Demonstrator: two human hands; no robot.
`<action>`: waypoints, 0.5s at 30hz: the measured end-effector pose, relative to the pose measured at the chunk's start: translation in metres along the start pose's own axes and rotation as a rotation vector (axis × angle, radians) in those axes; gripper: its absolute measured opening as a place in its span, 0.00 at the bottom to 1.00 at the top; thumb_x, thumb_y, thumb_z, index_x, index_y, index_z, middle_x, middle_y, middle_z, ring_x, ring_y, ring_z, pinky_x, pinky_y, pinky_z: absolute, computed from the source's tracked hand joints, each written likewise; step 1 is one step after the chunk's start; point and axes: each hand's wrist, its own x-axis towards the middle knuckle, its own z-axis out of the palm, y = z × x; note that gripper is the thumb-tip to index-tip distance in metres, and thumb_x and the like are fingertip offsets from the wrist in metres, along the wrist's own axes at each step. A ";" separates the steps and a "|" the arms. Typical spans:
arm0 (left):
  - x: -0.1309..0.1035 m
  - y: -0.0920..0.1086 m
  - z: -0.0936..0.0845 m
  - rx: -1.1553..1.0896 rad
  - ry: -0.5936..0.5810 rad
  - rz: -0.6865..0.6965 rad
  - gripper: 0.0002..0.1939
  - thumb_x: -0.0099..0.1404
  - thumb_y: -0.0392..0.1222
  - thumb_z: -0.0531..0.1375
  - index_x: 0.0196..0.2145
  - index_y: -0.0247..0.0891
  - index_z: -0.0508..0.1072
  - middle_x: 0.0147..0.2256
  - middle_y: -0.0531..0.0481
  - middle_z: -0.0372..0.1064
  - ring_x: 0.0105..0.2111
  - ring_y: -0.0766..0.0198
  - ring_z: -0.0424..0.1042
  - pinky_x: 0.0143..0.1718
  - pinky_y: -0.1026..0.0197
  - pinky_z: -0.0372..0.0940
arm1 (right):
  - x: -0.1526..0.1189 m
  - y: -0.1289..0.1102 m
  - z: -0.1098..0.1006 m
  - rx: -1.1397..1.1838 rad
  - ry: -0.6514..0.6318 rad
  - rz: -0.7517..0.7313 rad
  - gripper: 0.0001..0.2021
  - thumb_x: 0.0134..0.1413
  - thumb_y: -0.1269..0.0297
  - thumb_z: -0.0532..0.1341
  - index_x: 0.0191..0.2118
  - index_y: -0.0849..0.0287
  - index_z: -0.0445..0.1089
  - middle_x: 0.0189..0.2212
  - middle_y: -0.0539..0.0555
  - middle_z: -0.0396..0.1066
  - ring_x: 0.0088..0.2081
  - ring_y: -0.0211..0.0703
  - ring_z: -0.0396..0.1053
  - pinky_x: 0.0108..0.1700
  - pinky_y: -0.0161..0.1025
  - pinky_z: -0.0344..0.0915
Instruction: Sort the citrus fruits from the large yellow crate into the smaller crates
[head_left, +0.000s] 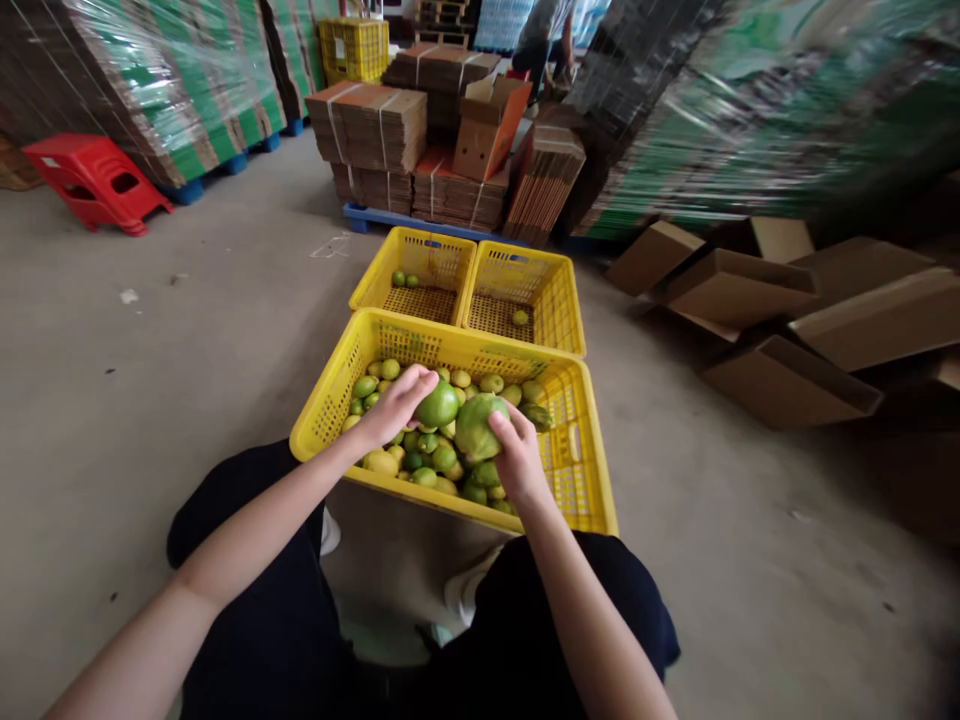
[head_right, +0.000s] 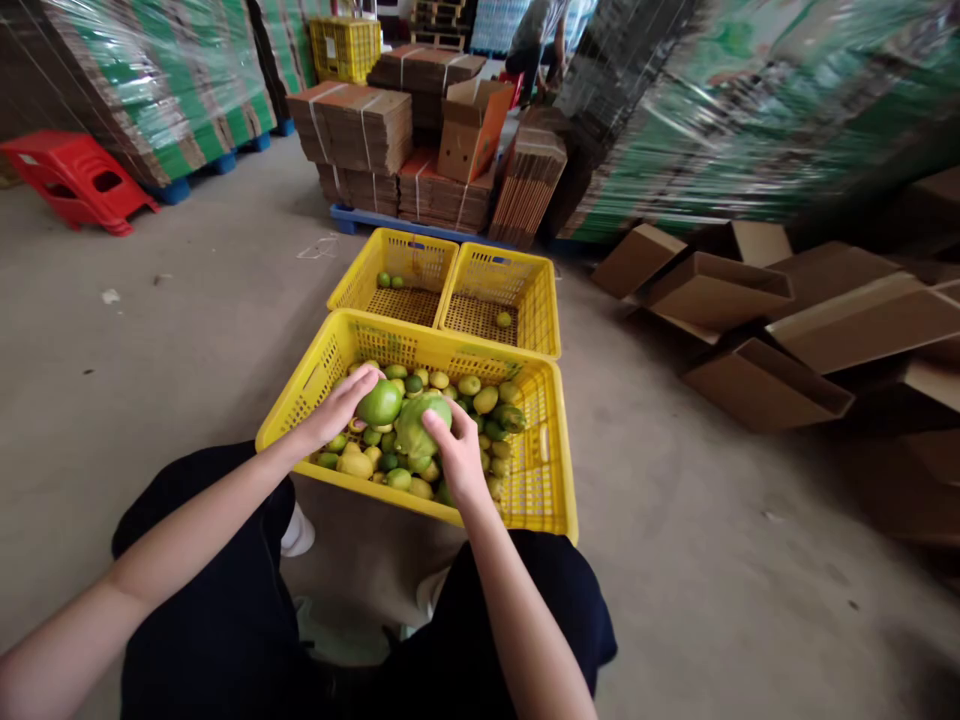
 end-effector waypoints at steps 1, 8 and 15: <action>0.002 -0.003 0.002 -0.044 -0.011 -0.063 0.29 0.63 0.71 0.55 0.37 0.40 0.67 0.22 0.56 0.62 0.17 0.69 0.61 0.18 0.67 0.51 | 0.001 0.001 0.001 0.050 -0.016 0.087 0.24 0.40 0.38 0.71 0.32 0.55 0.74 0.23 0.51 0.74 0.23 0.44 0.69 0.23 0.41 0.69; 0.007 -0.011 0.006 -0.124 -0.087 -0.199 0.29 0.64 0.72 0.53 0.35 0.40 0.65 0.22 0.53 0.66 0.18 0.69 0.63 0.19 0.66 0.53 | 0.006 0.001 0.004 0.139 -0.102 0.262 0.25 0.39 0.37 0.70 0.30 0.57 0.73 0.20 0.50 0.71 0.19 0.42 0.67 0.19 0.40 0.65; 0.004 0.003 -0.010 0.205 -0.018 0.340 0.31 0.51 0.55 0.74 0.47 0.41 0.70 0.47 0.45 0.72 0.42 0.58 0.73 0.47 0.56 0.68 | 0.007 -0.003 -0.010 -0.181 0.075 -0.352 0.28 0.36 0.60 0.78 0.46 0.51 0.71 0.44 0.52 0.74 0.48 0.52 0.73 0.53 0.50 0.70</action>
